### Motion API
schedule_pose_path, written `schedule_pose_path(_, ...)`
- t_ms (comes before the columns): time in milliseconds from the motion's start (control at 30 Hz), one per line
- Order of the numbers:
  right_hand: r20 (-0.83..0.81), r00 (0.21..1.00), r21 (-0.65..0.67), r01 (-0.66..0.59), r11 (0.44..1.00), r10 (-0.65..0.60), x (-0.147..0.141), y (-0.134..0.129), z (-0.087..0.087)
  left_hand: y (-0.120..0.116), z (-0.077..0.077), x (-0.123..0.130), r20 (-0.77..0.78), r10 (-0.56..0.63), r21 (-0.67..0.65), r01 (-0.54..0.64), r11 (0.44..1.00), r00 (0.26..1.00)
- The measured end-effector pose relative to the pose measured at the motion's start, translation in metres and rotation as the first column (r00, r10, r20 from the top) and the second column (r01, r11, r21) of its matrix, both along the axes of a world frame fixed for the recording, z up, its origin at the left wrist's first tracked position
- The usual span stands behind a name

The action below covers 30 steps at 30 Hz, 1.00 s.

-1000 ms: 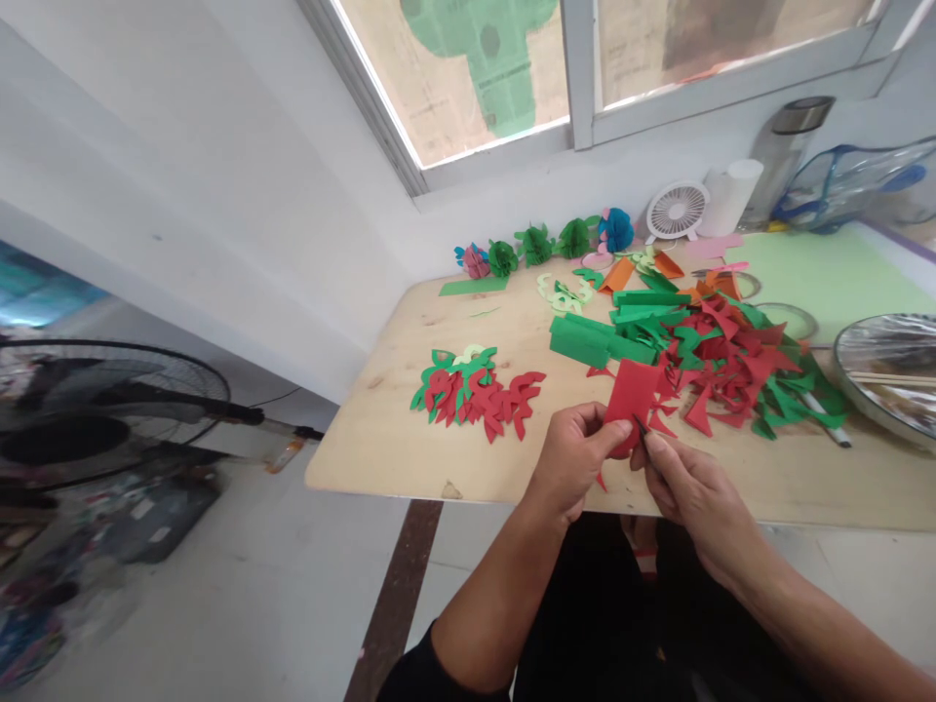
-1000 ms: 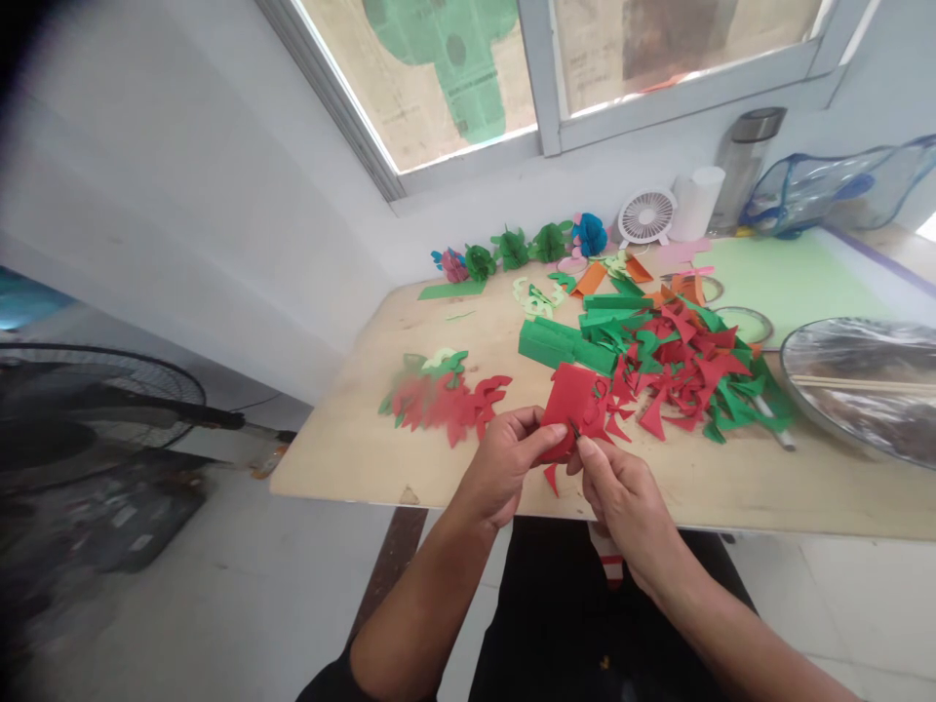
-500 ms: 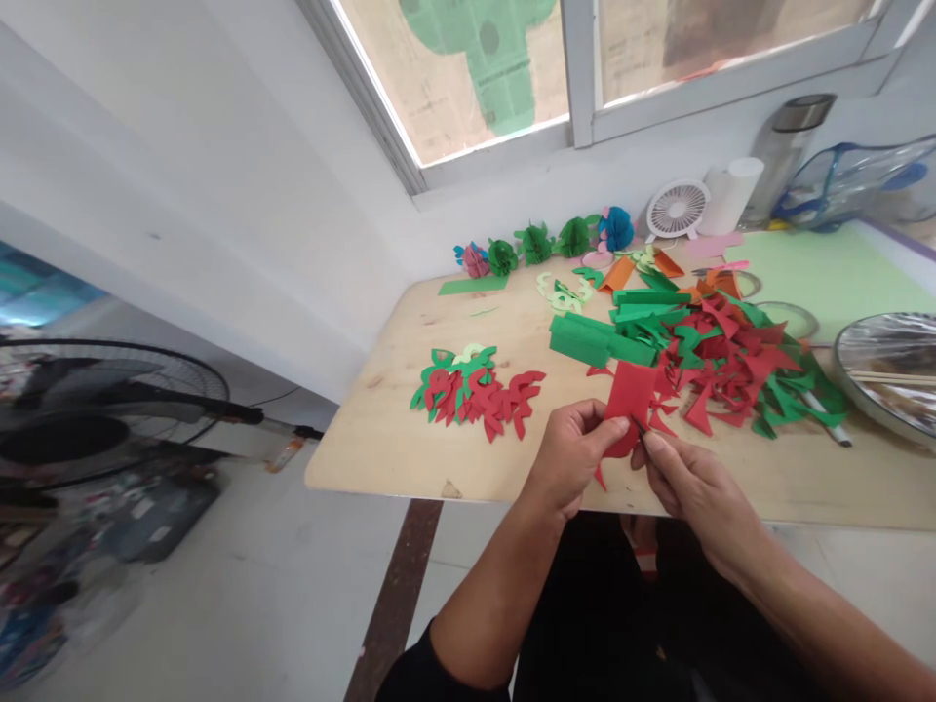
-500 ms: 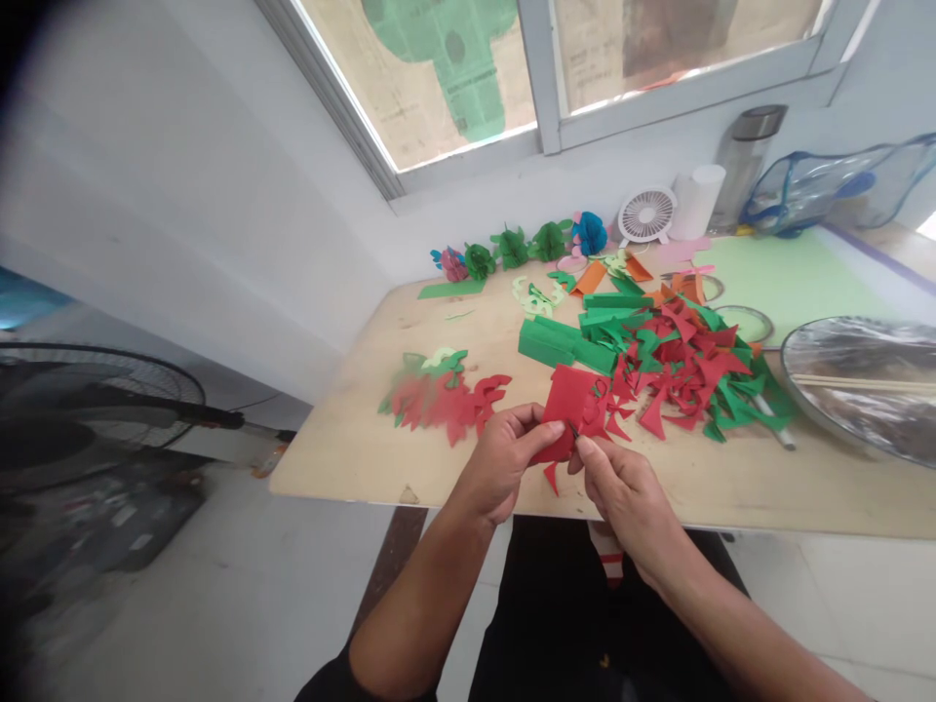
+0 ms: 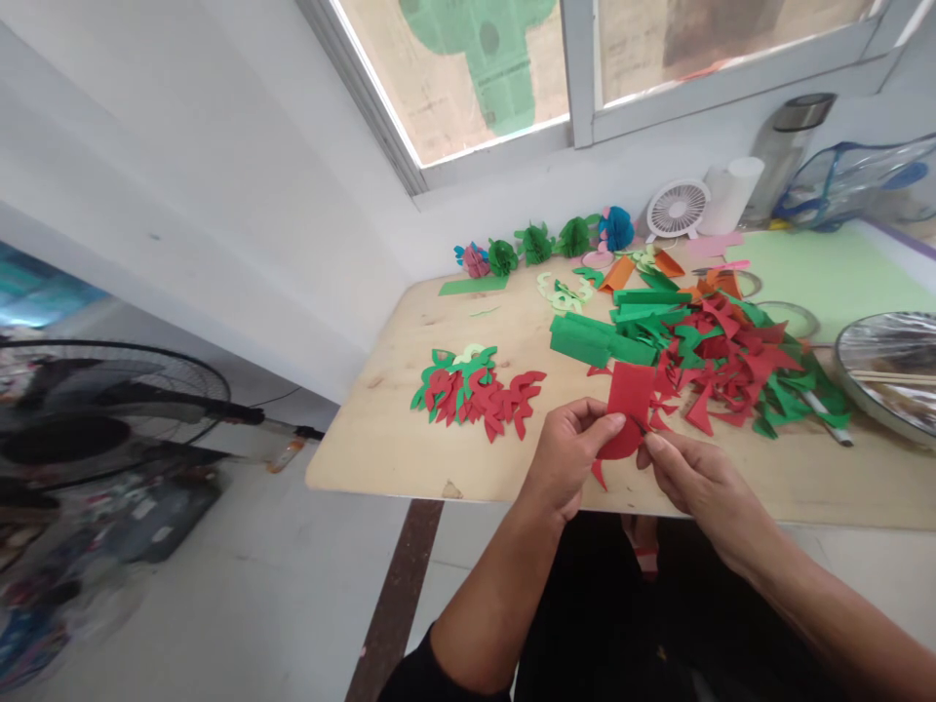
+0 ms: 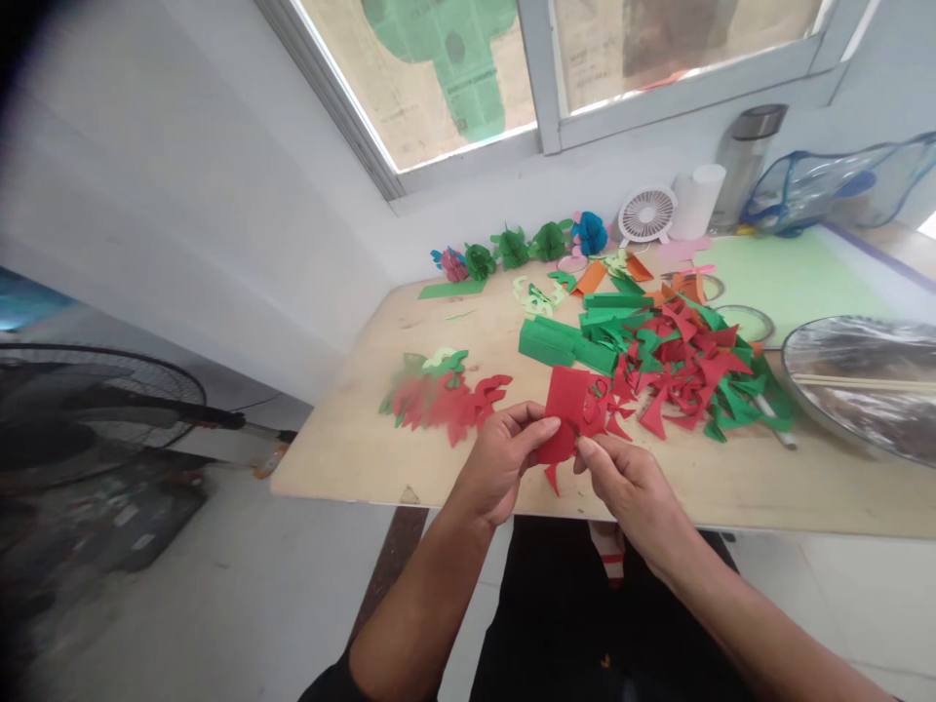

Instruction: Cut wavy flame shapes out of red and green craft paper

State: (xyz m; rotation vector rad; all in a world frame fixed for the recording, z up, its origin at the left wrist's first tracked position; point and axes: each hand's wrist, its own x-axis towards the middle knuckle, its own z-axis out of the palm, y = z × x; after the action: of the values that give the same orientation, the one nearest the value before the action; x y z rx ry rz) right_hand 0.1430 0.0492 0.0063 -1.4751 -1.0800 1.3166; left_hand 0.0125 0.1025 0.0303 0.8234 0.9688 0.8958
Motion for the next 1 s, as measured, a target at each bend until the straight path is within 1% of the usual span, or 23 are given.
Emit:
schedule_pose_path(100,0.012,1.000,-0.014,-0.009,1.000,0.009,0.002,0.000,0.001,0.000,0.001,0.000,-0.009,0.047,-0.002,-0.047,0.999,0.999)
schedule_pose_path(267,0.046,0.999,-0.009,-0.028,1.000,0.029,0.005,0.000,0.002,0.002,-0.001,-0.001,0.002,0.027,-0.048,-0.027,0.998,1.000)
schedule_pose_path(400,-0.021,1.000,-0.001,-0.017,1.000,0.017,0.005,-0.003,0.001,0.001,-0.004,-0.002,0.100,-0.010,-0.129,0.023,0.991,0.995)
schedule_pose_path(500,-0.071,0.997,0.025,0.005,1.000,-0.003,0.004,-0.005,-0.001,-0.002,-0.007,0.000,0.177,-0.039,-0.165,0.069,0.984,0.983)
schedule_pose_path(633,-0.130,0.991,0.037,0.023,0.999,-0.018,0.003,-0.006,-0.003,-0.008,-0.008,0.003,0.235,-0.037,-0.199,0.086,0.976,0.971)
schedule_pose_path(733,-0.185,0.983,0.032,0.031,0.999,-0.024,0.003,-0.006,-0.005,-0.012,-0.007,0.006,0.213,-0.034,-0.194,0.076,0.978,0.976)
schedule_pose_path(800,-0.205,0.979,0.030,0.025,0.999,-0.018,0.003,-0.006,-0.005,-0.015,-0.005,0.007,0.176,-0.012,-0.182,0.044,0.982,0.984)
schedule_pose_path(900,-0.201,0.980,0.035,0.014,0.999,-0.007,0.001,-0.006,-0.004,-0.017,-0.003,0.010,0.129,0.033,-0.155,-0.013,0.988,0.991)
schedule_pose_path(1000,-0.190,0.982,0.039,0.034,0.999,-0.026,0.000,-0.007,-0.005,-0.019,-0.002,0.014,0.096,0.053,-0.119,-0.042,0.992,0.994)
